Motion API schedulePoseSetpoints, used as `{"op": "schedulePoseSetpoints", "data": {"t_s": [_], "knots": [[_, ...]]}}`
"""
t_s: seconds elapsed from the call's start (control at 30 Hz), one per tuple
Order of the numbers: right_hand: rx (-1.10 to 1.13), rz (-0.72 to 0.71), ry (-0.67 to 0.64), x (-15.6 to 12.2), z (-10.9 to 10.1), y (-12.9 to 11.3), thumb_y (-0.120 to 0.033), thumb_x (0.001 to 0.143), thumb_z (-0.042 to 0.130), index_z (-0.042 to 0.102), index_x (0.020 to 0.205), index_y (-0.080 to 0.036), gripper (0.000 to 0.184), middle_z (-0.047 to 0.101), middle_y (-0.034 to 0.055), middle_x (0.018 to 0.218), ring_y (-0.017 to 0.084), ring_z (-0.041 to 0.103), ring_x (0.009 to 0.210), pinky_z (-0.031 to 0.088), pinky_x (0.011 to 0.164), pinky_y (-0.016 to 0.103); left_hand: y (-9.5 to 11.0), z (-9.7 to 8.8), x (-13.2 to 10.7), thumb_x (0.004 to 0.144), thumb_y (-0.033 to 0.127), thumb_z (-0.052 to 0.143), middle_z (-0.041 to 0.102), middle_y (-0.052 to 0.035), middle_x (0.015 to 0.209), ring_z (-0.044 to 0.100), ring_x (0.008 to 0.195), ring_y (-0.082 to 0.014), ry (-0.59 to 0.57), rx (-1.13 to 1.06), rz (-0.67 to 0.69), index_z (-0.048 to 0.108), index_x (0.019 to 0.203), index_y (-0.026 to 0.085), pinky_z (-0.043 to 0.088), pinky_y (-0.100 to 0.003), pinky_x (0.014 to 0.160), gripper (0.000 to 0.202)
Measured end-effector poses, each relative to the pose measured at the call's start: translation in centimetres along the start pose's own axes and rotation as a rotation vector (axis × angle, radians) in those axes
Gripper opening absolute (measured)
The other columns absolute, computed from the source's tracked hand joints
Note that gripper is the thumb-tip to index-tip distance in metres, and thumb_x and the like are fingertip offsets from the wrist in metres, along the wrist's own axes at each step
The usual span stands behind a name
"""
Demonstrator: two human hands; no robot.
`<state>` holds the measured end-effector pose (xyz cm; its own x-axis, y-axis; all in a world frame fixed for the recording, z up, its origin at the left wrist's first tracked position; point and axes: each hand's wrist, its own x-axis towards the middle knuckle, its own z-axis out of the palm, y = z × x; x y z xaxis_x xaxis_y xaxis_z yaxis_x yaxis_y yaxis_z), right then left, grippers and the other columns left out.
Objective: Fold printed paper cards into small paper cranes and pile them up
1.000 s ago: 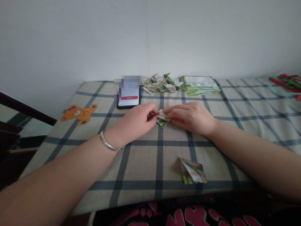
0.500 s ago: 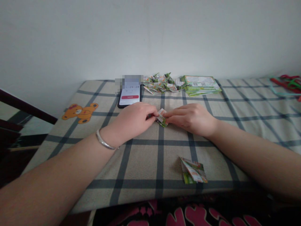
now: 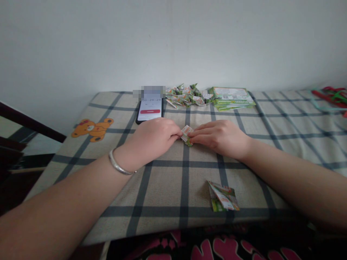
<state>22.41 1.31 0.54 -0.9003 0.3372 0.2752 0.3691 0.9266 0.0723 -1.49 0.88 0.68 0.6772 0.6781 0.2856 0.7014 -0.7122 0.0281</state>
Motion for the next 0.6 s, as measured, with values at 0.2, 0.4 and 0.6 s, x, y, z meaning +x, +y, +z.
{"op": "schedulePoseSetpoints", "data": {"t_s": [0.2, 0.4, 0.6], "knots": [[-0.026, -0.015, -0.017, 0.03, -0.23, -0.21, -0.017, 0.097, 0.051, 0.072, 0.109, -0.018, 0.024, 0.073, 0.0042, 0.115, 0.02, 0.067, 0.107, 0.055, 0.09, 0.033, 0.24, 0.04, -0.1, 0.091, 0.022, 0.056, 0.073, -0.0008, 0.091, 0.066, 0.087, -0.0206, -0.007, 0.063, -0.002, 0.074, 0.091, 0.021, 0.049, -0.033, 0.074, 0.017], [0.019, 0.008, -0.026, 0.06, -0.29, -0.27, -0.016, 0.096, 0.053, 0.072, 0.109, -0.017, 0.024, 0.073, 0.0035, 0.116, 0.023, 0.066, 0.11, 0.056, 0.092, 0.035, 0.42, -0.1, 0.07, 0.092, 0.021, 0.055, 0.071, -0.0025, 0.089, 0.066, 0.086, -0.0217, -0.042, 0.131, 0.024, 0.073, 0.09, 0.019, 0.05, -0.034, 0.073, 0.018], [0.038, 0.058, -0.035, 0.29, -0.3, -0.61, -0.016, 0.096, 0.052, 0.073, 0.104, -0.015, 0.023, 0.075, 0.0058, 0.107, 0.021, 0.07, 0.101, 0.056, 0.089, 0.034, 0.18, -0.61, -0.16, 0.091, 0.017, 0.056, 0.069, -0.0038, 0.097, 0.065, 0.089, -0.0205, -0.135, 0.115, 0.037, 0.073, 0.099, 0.021, 0.051, -0.033, 0.077, 0.019]]}}
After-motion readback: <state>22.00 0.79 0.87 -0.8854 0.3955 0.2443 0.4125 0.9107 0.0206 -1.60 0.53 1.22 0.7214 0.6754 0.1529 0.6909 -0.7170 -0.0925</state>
